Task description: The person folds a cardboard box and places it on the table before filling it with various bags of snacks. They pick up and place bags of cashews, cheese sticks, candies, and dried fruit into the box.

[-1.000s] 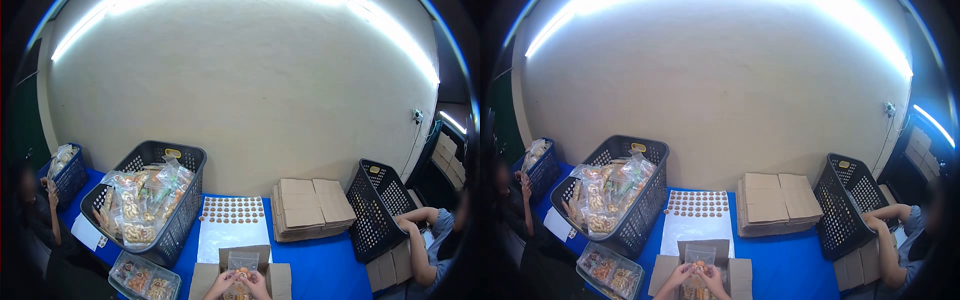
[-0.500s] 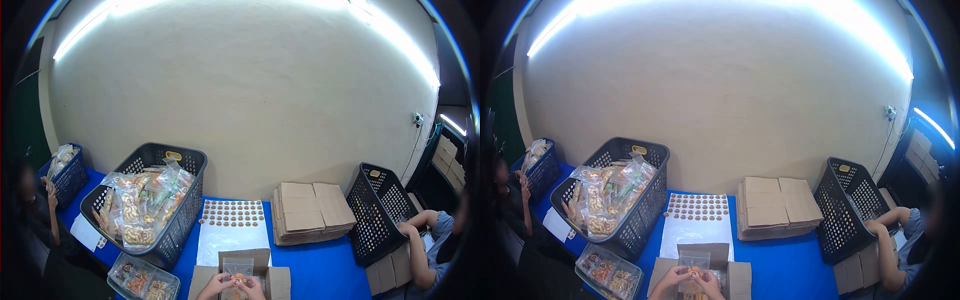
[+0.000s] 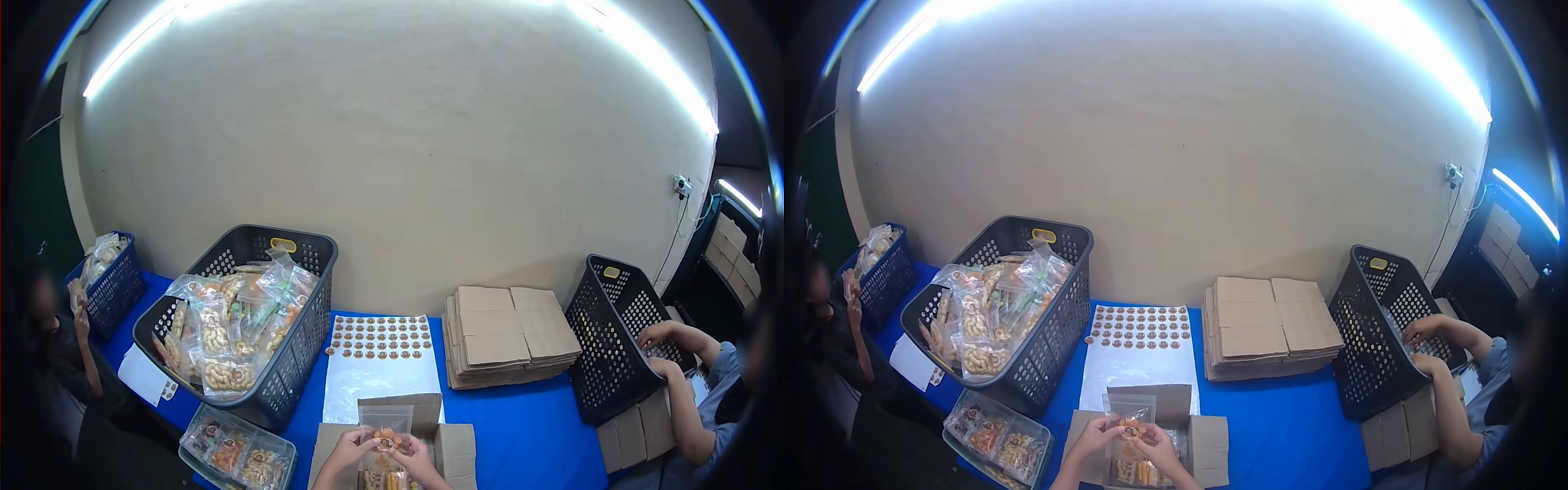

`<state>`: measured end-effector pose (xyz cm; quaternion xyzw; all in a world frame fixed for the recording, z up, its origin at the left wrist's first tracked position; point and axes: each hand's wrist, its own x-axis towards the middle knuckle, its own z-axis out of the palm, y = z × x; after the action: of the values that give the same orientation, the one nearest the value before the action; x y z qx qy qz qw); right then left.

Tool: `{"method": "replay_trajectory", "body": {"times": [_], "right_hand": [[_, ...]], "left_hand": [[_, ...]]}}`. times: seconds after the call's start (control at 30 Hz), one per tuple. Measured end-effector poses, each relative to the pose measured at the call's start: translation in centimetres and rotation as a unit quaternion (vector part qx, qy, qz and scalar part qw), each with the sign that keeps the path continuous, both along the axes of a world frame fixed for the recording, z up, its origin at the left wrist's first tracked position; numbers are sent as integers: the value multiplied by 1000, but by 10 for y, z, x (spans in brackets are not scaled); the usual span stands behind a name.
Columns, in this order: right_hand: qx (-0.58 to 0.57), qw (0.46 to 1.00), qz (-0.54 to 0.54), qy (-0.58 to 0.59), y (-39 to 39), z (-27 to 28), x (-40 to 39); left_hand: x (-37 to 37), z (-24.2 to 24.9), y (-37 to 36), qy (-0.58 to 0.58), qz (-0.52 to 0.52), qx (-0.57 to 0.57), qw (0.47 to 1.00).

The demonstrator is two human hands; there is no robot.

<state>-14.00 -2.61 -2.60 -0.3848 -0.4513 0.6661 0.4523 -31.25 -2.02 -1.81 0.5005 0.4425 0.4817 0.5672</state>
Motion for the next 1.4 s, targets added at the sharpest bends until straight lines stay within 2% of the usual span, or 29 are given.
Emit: {"method": "replay_trajectory", "body": {"times": [0.13, 0.27, 0.37, 0.47, 0.57, 0.67, 0.77, 0.9, 1.1, 1.2, 1.3, 1.33, 1.4], "right_hand": [[20, 999, -26, -20, 1, -22, 1], [8, 999, -47, -19, 2, -40, 11], [19, 998, -58, -32, -3, -35, 12], [24, 997, -62, -49, -11, -7, 11], [6, 998, -58, -16, -14, 11, 7], [-6, 999, -48, -22, -17, 13, 8], [10, 1000, -22, -8, -21, 22, 6], [1, 999, -7, 43, -25, 17, 6], [4, 1000, 17, 19, -42, 12, 7], [42, 999, 20, 4, -50, 24, 8], [166, 976, -85, -115, -39, 45, 20], [214, 959, -82, -164, -33, 56, 26], [304, 914, -73, -259, -23, 78, 35]], "left_hand": [[6, -3, 0, 29, 17, -15, 999], [15, -15, -4, 106, -33, 44, 993], [20, -10, -10, 163, -7, 50, 985], [29, -11, -21, 74, 59, 21, 995], [31, -7, -27, 57, 65, 65, 994], [34, -16, -34, 86, 99, 38, 991], [33, -5, -42, -33, 124, -36, 991], [31, 17, -50, 6, 150, -24, 988], [31, 6, -63, -22, 168, -12, 985], [23, 14, -66, 22, 144, 4, 989], [4, 40, -64, 234, 106, 90, 962], [-1, 55, -65, 296, 82, 105, 946], [-8, 67, -65, 347, 46, 121, 929]]}}
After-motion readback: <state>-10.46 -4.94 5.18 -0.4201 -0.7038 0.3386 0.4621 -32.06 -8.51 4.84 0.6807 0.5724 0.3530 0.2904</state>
